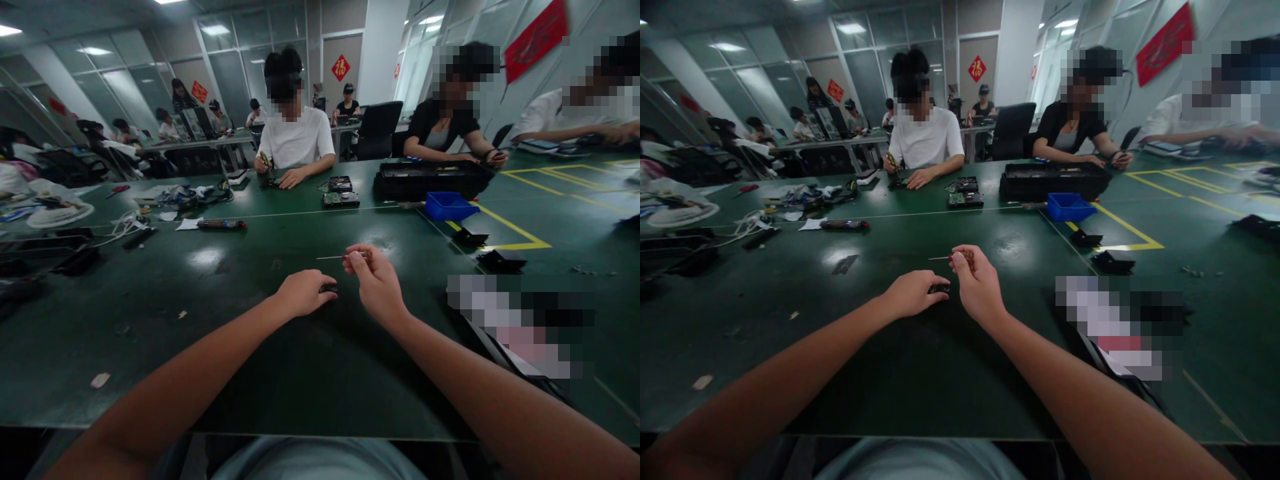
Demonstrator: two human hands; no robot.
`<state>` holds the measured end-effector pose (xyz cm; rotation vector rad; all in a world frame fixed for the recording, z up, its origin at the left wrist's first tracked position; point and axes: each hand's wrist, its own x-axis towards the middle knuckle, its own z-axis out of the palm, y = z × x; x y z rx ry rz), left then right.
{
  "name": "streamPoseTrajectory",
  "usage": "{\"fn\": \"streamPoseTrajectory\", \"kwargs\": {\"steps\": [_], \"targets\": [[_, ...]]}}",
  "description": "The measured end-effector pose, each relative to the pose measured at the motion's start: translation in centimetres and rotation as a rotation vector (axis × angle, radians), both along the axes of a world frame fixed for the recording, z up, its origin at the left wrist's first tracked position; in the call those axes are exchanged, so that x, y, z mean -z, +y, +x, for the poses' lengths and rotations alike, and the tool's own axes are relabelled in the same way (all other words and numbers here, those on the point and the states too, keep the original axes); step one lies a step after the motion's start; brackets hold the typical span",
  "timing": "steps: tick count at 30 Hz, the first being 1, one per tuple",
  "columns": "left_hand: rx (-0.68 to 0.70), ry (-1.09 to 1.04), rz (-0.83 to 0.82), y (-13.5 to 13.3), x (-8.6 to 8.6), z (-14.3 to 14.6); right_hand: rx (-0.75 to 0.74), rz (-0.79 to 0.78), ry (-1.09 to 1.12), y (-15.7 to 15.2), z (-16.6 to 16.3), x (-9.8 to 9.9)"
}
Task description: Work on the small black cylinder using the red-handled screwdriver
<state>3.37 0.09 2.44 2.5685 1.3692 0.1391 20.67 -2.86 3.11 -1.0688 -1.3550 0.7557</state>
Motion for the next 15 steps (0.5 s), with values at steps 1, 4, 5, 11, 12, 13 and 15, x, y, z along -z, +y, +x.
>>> {"fn": "streamPoseTrajectory", "kwargs": {"steps": [1,4,5,11,12,13,15], "targets": [[0.013,0.017,0.020,0.0,0.1,0.1,-0.003,-0.001,-0.003,0.0,0.0,0.0],[0.029,-0.034,0.031,0.2,0.2,0.1,-0.007,-0.001,-0.001,0.0,0.0,-0.1],[0.025,-0.101,0.004,0.3,0.2,-0.1,-0.009,-0.003,0.003,0.0,0.0,-0.1],[-0.235,-0.619,-0.500,0.7,-0.7,-3.8,-0.008,-0.006,-0.002,0.0,0.1,-0.1],[-0.296,-0.698,-0.585,0.7,-0.9,-4.8,-0.010,-0.007,-0.011,0.0,0.1,-0.1],[-0.353,-0.784,-0.648,0.7,-1.1,-5.8,-0.013,-0.008,-0.018,0.0,0.1,-0.1],[-0.470,-0.973,-0.715,0.7,-1.5,-8.2,-0.015,-0.015,-0.028,0.0,0.1,0.0]]}}
